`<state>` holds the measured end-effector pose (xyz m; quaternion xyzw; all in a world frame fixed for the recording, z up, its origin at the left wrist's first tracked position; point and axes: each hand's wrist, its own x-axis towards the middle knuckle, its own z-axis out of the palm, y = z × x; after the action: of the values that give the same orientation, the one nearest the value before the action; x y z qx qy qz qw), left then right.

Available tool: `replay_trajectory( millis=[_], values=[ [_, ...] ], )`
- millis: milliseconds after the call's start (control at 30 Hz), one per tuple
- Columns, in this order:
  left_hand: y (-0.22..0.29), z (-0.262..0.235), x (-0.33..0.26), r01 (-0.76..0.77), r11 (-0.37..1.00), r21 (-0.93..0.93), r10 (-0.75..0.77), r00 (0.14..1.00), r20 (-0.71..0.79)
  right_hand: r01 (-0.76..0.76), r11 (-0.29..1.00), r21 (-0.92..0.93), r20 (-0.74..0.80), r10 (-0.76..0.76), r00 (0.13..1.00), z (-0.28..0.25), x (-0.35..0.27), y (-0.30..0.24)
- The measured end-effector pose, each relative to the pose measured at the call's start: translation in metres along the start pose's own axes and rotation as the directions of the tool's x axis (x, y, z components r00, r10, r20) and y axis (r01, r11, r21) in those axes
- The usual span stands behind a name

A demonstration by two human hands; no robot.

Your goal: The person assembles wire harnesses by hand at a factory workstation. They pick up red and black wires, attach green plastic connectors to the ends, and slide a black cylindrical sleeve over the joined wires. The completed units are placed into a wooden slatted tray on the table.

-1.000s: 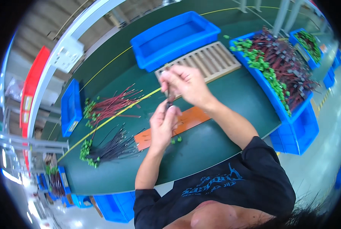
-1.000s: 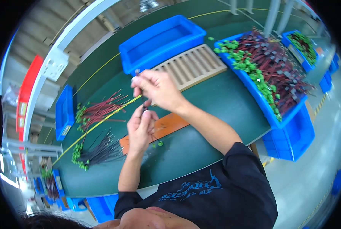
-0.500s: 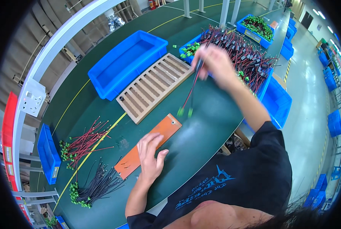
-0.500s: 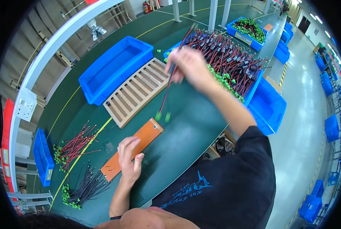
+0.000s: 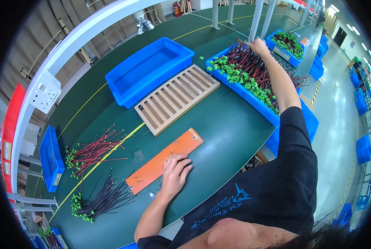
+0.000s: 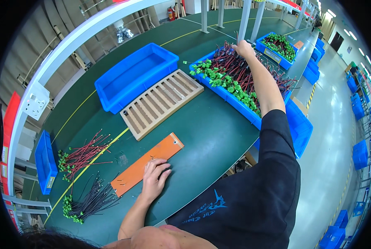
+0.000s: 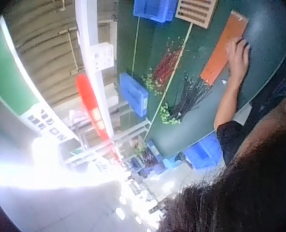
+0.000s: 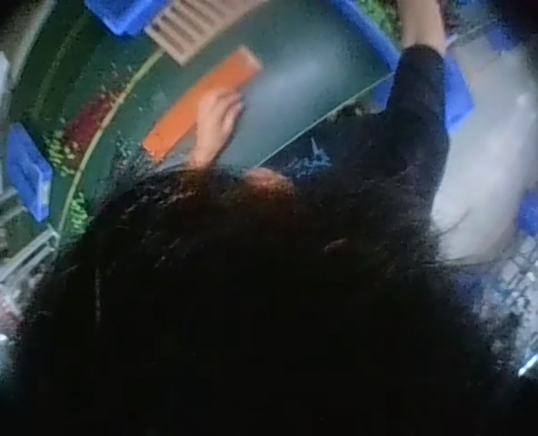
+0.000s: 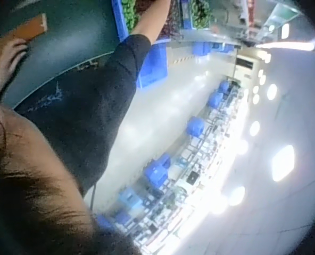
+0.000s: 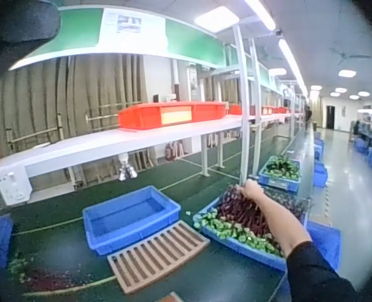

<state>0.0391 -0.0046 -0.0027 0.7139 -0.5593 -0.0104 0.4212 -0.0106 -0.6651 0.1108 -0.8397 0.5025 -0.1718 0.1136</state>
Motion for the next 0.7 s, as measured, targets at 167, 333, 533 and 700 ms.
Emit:
replay_trajectory(
  millis=[167, 333, 533, 700],
  values=[
    [-0.002, 0.008, 0.004, -0.022, 1.000, 0.001, 0.022, 1.000, 0.015, 0.183, 0.912, -0.366, -0.397, -0.331, 0.856, 0.010, -0.020, -0.016],
    [0.000, 0.006, 0.008, -0.020, 0.999, 0.042, 0.018, 0.999, 0.034, 0.798, 0.600, -0.054, -0.241, -0.784, 0.572, 0.070, -0.100, -0.142],
    [-0.005, -0.004, -0.010, -0.074, 0.990, 0.122, 0.081, 0.995, -0.052, 0.812, 0.298, 0.501, 0.069, -0.949, 0.306, 0.163, -0.285, -0.316],
    [0.006, -0.052, -0.030, -0.040, 0.967, 0.252, 0.056, 0.997, -0.058, 0.833, 0.424, 0.356, -0.030, -0.886, 0.463, 0.231, -0.293, -0.349]
  ],
)
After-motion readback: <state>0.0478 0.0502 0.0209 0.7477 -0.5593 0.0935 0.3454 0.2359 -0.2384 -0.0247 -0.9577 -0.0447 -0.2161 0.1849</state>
